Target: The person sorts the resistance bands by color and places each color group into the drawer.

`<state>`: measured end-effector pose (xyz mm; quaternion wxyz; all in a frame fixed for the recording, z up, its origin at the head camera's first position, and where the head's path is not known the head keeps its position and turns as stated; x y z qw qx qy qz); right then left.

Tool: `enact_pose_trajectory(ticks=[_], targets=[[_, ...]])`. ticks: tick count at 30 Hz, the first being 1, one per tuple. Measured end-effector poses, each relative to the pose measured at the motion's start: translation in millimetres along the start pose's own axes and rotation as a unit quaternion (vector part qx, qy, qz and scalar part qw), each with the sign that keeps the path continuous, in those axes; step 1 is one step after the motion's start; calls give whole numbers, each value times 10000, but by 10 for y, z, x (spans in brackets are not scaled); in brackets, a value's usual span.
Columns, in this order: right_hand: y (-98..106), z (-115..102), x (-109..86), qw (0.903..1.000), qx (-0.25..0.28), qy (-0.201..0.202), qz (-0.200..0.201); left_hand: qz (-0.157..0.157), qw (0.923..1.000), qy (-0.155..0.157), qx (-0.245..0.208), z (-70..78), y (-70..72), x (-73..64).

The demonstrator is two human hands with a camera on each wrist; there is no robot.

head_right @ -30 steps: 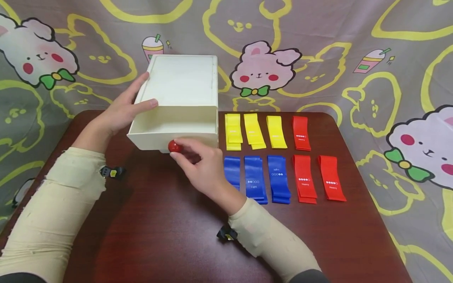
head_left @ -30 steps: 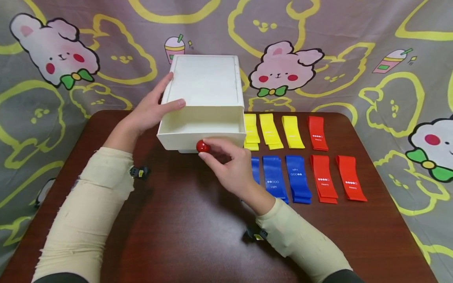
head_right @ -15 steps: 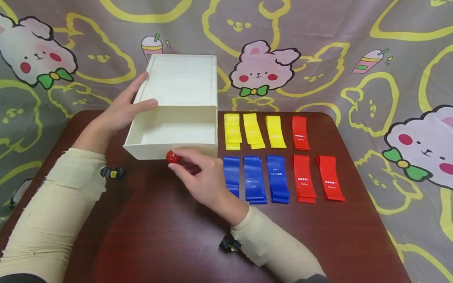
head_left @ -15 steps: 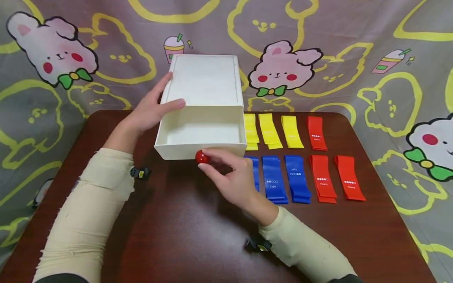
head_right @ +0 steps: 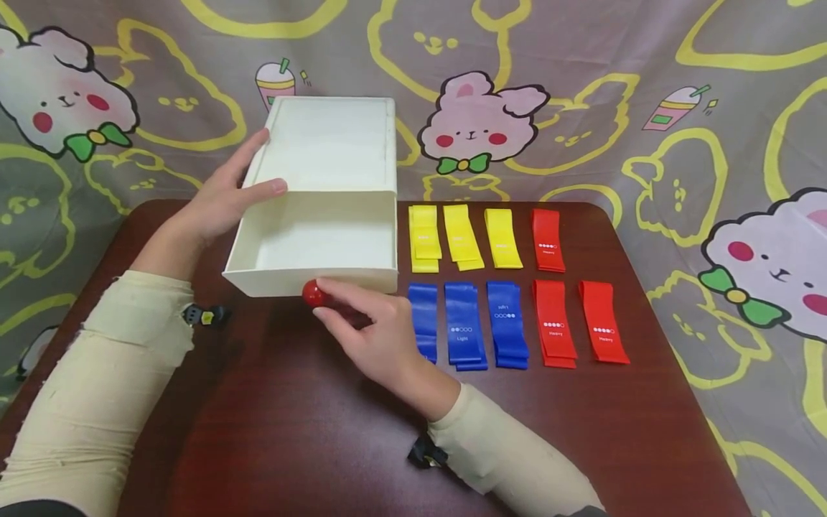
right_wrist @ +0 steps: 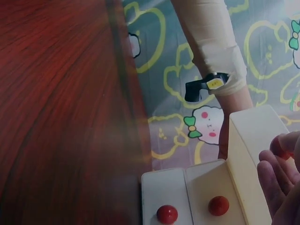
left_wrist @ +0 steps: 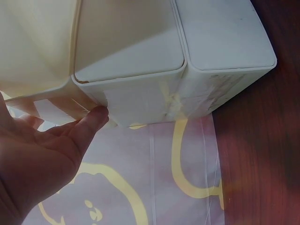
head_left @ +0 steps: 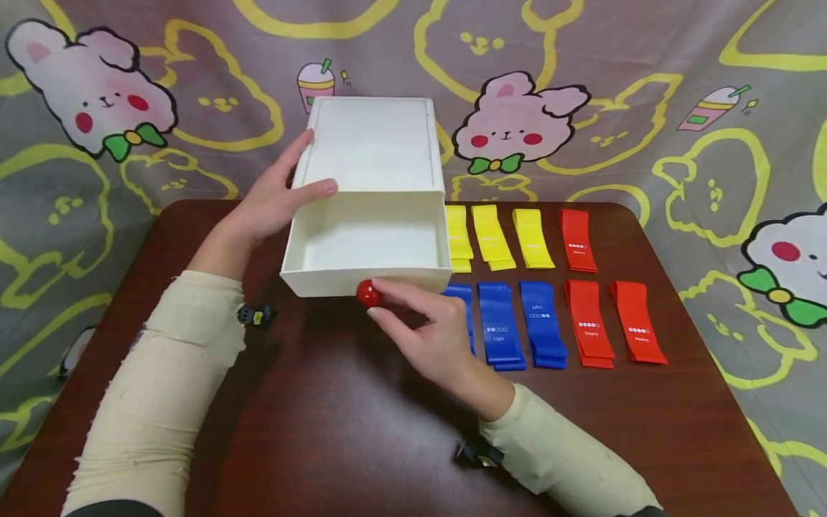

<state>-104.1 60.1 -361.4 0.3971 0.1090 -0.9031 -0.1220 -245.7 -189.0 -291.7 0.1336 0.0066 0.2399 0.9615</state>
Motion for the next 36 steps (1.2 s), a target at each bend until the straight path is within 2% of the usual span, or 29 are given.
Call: enact_pose_trajectory(ticks=[5,8,17,22,30,36], targets=[[104,46,-78,9998,-87,136,71,-19,10000,29,-91,-2,3,-1],[175,73,-127,10000,-27,84,6,-14,9999,22,-104,9,16,-4],[442,212,-369,9971,-104,-444,-605,-21,10000,31,-48,19,4,-9],[633,342,-478,9945,-345,-673,-723,-6,10000,36,-45,22,-12,-12],[938,526,-414,9854,-1280,-908,-661,-17,10000,70,4,24,-18,-6],[1025,698,-303,9789,-1592,-1131,-601,-16,10000,17,-5,2,-14,1]])
Point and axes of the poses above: each hand's wrist, its own x-axis towards the middle knuckle, its own y-axis out of the back of the hand, z = x × y, the point moved 1 cm from there along x, towards the middle knuckle, and after that the axes turned 3 degrees about -z, right-handed, at the moved point
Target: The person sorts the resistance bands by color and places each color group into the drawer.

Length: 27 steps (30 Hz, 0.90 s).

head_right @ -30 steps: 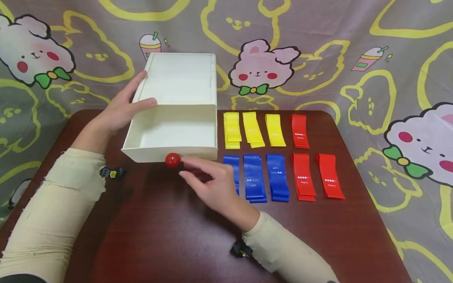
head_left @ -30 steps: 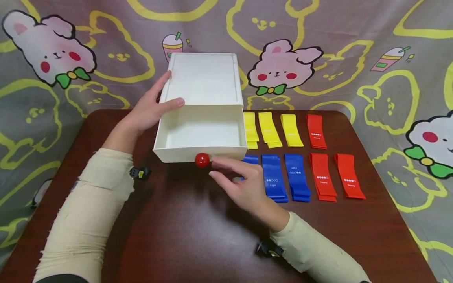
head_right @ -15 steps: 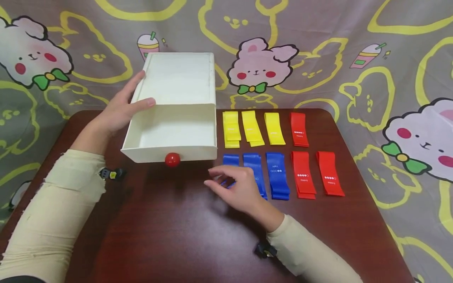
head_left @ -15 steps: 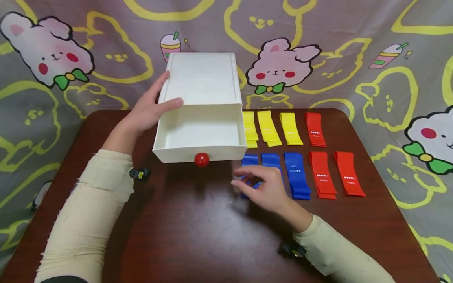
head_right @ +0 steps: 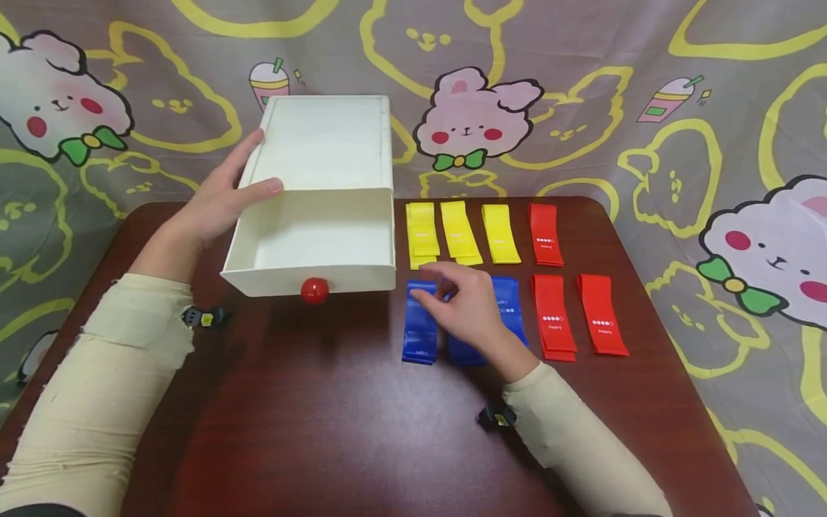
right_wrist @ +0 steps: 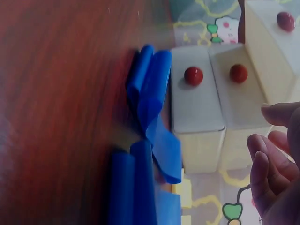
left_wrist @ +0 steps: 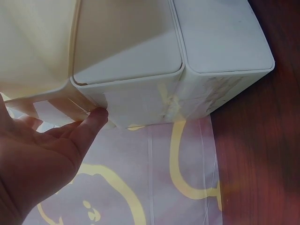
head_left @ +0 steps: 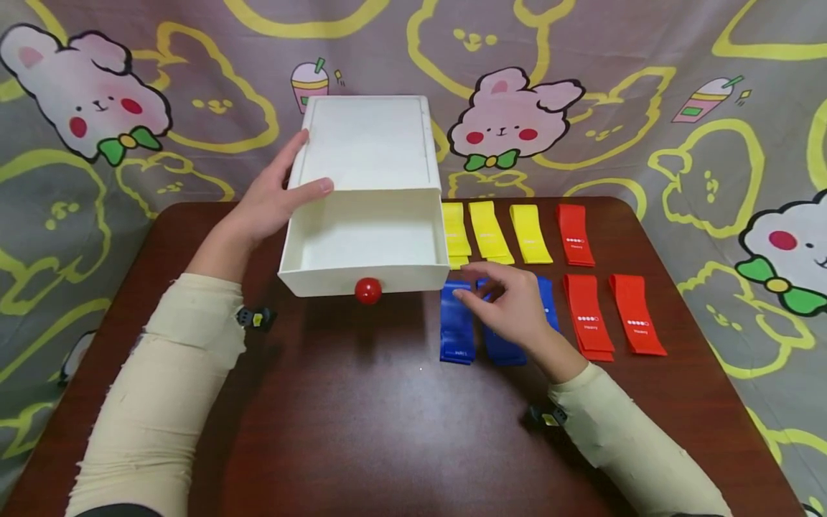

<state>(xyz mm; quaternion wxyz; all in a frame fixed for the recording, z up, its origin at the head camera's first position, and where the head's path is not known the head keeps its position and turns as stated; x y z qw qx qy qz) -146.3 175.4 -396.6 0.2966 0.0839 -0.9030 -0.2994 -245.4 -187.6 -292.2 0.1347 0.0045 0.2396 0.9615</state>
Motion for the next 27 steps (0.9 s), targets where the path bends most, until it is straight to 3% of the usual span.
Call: enact_pose_trajectory(ticks=[8,16,22,27], targets=[[-77,294,129,9968,-357,-632,-336,10,10000,-54,28,-17,2,12],[-156,469,151,9825,-426,-1609,-837,33,10000,-50,62,-12,4,8],[-197,524,177,9719,-476,-1938,-1250,66,9999,-25,78,-9,-1,-5],[-212,554,177,9667,-678,-1979,-1476,52,9999,-57,76,0,-7,-12]])
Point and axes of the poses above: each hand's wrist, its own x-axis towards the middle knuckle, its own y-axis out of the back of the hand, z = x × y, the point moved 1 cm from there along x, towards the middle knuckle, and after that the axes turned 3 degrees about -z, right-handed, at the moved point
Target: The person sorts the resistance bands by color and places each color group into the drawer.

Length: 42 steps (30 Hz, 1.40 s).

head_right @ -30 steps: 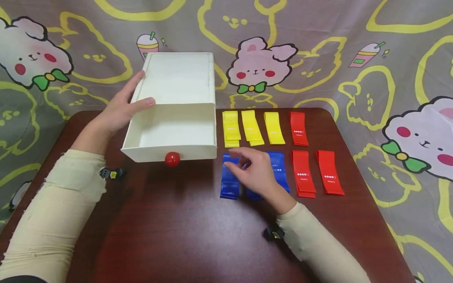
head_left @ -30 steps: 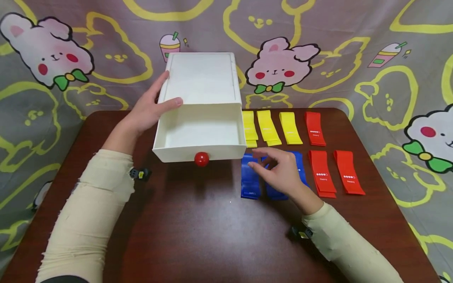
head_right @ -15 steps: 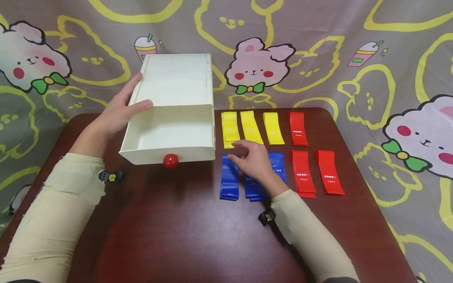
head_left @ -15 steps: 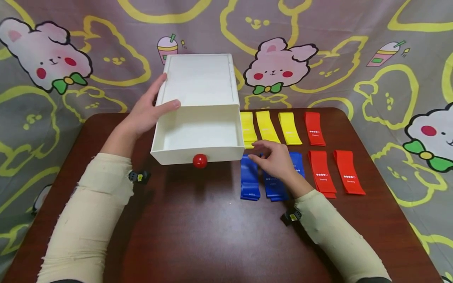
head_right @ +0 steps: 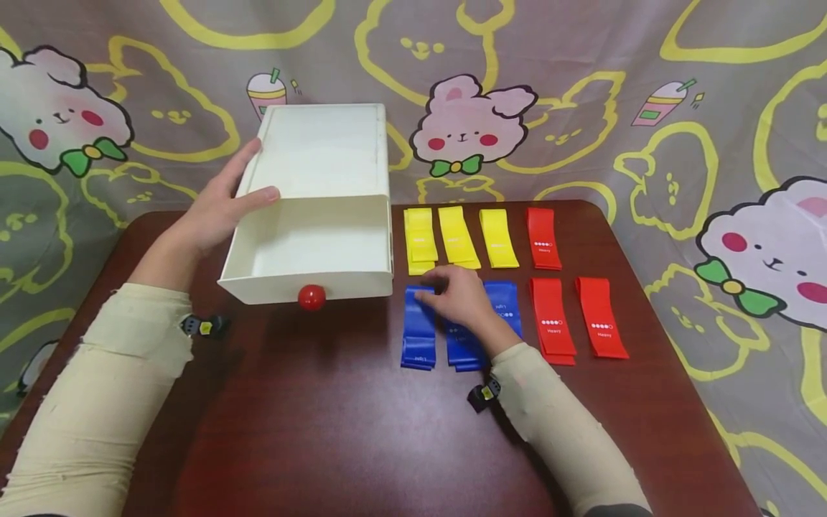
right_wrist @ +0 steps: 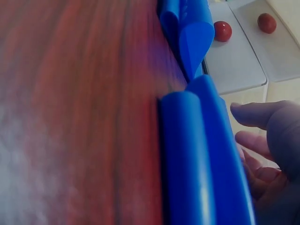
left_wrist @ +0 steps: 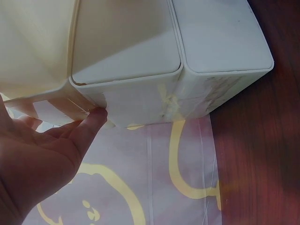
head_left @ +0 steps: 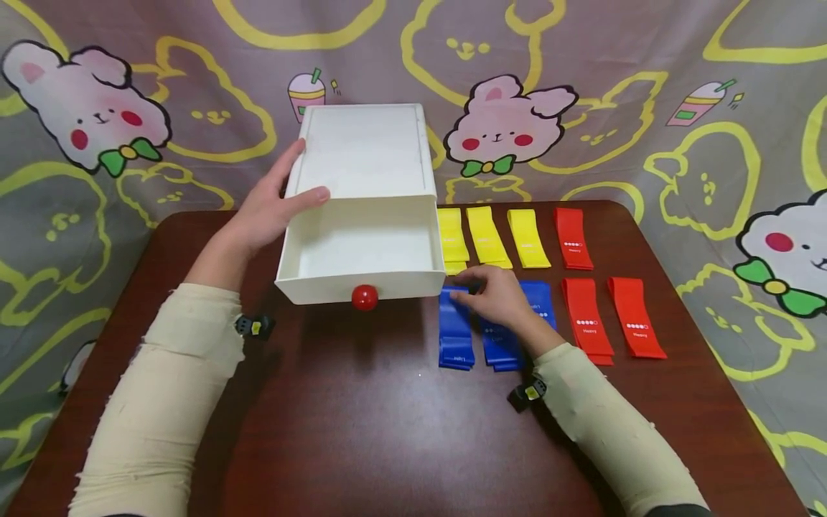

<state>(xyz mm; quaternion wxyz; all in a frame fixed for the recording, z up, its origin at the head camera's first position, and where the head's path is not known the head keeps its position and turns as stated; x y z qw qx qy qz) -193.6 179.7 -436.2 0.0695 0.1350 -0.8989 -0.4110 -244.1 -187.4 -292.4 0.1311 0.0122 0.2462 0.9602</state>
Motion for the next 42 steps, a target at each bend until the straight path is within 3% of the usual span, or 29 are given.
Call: enact_pose_trajectory(ticks=[15,28,36,42], targets=[[-43,17,-25,9992,-347,52,-213,-17,10000,-55,-26,3,-14,-4],[34,-70,-237,9989,301,365,-35,-46,9999,-21,-111,-1,-15,-14],[175,-186,-404,9984,476,278,98,-69,9999,-17,-121,2,-2,-2],[315,-291,-512,9957,670,519,376,-56,9999,11,-104,-5,0,-1]])
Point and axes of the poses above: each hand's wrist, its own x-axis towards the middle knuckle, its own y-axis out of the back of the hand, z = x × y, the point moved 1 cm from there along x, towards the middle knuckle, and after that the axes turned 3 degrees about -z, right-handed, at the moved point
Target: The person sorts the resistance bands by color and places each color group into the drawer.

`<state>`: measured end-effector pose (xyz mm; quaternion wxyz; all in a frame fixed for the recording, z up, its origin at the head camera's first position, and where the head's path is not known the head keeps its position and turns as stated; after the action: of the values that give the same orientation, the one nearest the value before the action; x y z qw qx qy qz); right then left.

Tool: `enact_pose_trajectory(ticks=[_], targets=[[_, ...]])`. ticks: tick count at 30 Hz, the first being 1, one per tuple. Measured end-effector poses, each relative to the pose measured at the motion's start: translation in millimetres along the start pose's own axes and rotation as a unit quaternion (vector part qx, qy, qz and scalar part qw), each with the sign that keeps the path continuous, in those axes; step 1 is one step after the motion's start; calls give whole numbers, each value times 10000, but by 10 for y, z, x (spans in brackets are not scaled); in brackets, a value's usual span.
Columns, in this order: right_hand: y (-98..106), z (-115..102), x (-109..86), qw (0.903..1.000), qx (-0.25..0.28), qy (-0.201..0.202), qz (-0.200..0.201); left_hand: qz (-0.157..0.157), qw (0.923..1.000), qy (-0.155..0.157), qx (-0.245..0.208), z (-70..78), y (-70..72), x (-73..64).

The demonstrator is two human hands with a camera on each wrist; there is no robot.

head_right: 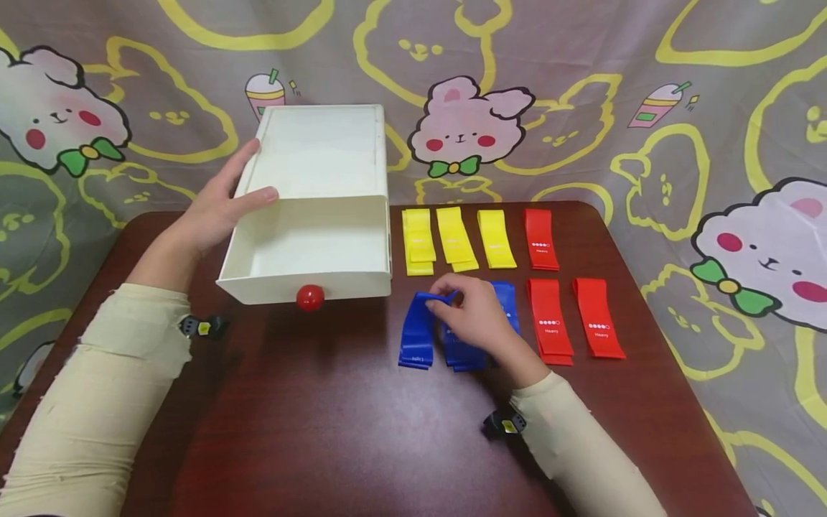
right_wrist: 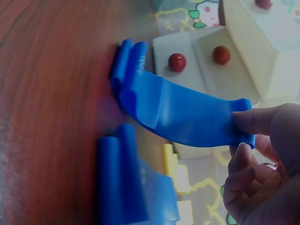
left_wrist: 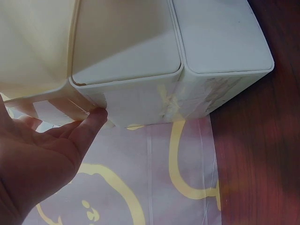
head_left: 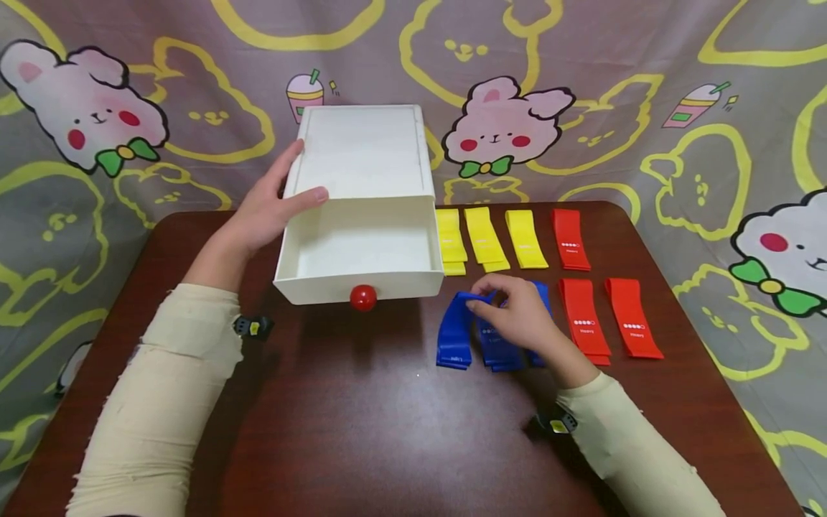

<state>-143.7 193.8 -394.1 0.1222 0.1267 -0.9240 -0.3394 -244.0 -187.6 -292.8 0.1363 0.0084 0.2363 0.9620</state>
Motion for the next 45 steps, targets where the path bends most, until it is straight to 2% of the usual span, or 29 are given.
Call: enact_pose_trajectory(ticks=[9,15,22,25,31,34,38,45], targets=[[199,-152,-37,9981,244,407,387,14,10000,25,14,-11,3,4],[319,-268,-20,9963,385,422,638,3,10000,2,47,-24,5,17],[533,-582,-30,9921,531,490,1026,9,10000,1,62,-14,3,12],[623,-592,5,9886,579,561,1272,16,10000,11,56,-6,4,5],[794,-623,96,9762,996,807,1751,21,10000,26,68,-7,2,3],[890,-698,139,9682,1269,1072,1871,23,10000,26,63,-13,1,4],[1017,-838,198,9560,1502,1421,2081,30,10000,34,74,-22,3,5],[1154,-1129,284,9398,1524,2004,2313,7,10000,40,59,-21,10,10]])
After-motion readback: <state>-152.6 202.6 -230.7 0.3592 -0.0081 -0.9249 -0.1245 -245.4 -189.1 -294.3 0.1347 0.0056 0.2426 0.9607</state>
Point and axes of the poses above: each hand's wrist, its own x-axis towards the middle knuckle, its own y-axis out of the back of the hand, z = x × y, the point moved 1 cm from there along x, towards the middle knuckle, and after that the axes turned 3 degrees about -z, right-handed, at the moved point
